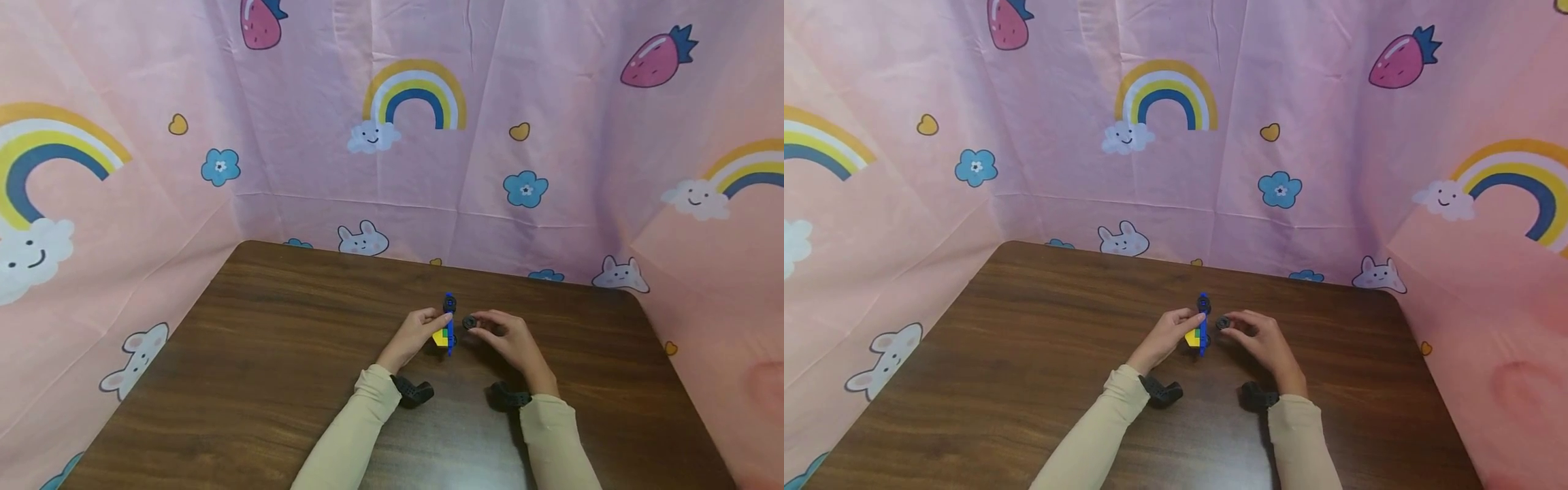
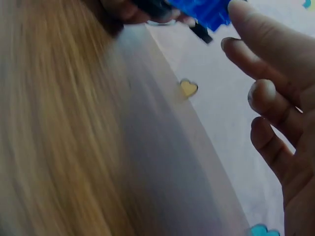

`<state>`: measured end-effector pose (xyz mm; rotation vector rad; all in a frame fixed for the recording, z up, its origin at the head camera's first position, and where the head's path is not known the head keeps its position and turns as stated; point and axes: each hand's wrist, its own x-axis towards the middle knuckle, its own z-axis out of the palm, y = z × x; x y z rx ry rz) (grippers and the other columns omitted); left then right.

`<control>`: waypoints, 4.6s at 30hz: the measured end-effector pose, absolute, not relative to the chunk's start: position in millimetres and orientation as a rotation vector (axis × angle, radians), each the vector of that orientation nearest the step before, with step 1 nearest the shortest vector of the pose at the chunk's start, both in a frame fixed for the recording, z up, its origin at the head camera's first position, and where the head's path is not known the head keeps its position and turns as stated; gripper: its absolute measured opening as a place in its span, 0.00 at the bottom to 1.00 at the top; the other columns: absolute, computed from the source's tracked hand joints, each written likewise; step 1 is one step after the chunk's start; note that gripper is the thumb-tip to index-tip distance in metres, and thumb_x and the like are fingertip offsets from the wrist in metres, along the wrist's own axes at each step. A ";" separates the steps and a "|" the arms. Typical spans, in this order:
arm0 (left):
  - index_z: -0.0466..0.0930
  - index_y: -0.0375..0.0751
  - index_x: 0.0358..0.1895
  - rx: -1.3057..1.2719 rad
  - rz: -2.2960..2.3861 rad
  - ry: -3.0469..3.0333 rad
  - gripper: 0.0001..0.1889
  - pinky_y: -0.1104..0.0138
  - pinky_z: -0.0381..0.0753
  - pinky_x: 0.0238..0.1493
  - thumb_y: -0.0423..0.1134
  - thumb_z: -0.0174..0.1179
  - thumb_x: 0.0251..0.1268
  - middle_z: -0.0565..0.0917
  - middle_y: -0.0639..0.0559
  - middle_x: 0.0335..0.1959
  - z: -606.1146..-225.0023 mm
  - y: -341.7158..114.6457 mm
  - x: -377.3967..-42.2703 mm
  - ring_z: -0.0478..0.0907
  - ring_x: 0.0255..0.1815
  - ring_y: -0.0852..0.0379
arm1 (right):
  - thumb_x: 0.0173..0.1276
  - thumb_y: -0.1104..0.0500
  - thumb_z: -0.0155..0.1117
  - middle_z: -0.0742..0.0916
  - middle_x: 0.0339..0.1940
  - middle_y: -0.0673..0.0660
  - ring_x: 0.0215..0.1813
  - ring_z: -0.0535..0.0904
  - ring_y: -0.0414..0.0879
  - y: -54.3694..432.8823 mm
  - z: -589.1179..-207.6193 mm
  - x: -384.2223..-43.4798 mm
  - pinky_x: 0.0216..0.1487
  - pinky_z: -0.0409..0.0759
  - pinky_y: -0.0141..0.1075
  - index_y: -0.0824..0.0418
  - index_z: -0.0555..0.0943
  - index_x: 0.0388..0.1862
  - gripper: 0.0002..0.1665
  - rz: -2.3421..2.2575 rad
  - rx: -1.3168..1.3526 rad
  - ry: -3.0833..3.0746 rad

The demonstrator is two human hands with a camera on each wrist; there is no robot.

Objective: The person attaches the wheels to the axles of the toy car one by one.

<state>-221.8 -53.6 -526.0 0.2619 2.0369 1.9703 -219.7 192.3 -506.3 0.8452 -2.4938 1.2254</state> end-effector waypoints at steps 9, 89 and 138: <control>0.81 0.32 0.61 0.262 1.977 2.031 0.26 0.54 0.80 0.67 0.54 0.57 0.79 0.85 0.39 0.57 -526.2 -54.5 -220.9 0.80 0.54 0.54 | 0.66 0.65 0.75 0.88 0.36 0.51 0.35 0.80 0.37 180.8 -496.2 -212.1 0.35 0.82 0.31 0.58 0.88 0.52 0.16 1.352 0.924 -2.516; 0.86 0.33 0.45 0.130 2.128 1.996 0.22 0.68 0.73 0.41 0.53 0.65 0.73 0.83 0.53 0.39 -526.5 -49.9 -217.9 0.74 0.40 0.59 | 0.53 0.73 0.80 0.86 0.32 0.53 0.30 0.79 0.37 150.7 -486.8 -204.7 0.30 0.80 0.27 0.69 0.88 0.49 0.22 0.984 1.284 -2.242; 0.88 0.41 0.49 0.081 1.944 2.117 0.25 0.49 0.81 0.63 0.60 0.70 0.66 0.89 0.43 0.54 -517.3 -49.0 -221.8 0.84 0.56 0.48 | 0.59 0.73 0.76 0.91 0.35 0.56 0.27 0.76 0.33 166.2 -499.9 -208.5 0.30 0.76 0.22 0.70 0.88 0.53 0.21 1.235 1.215 -2.377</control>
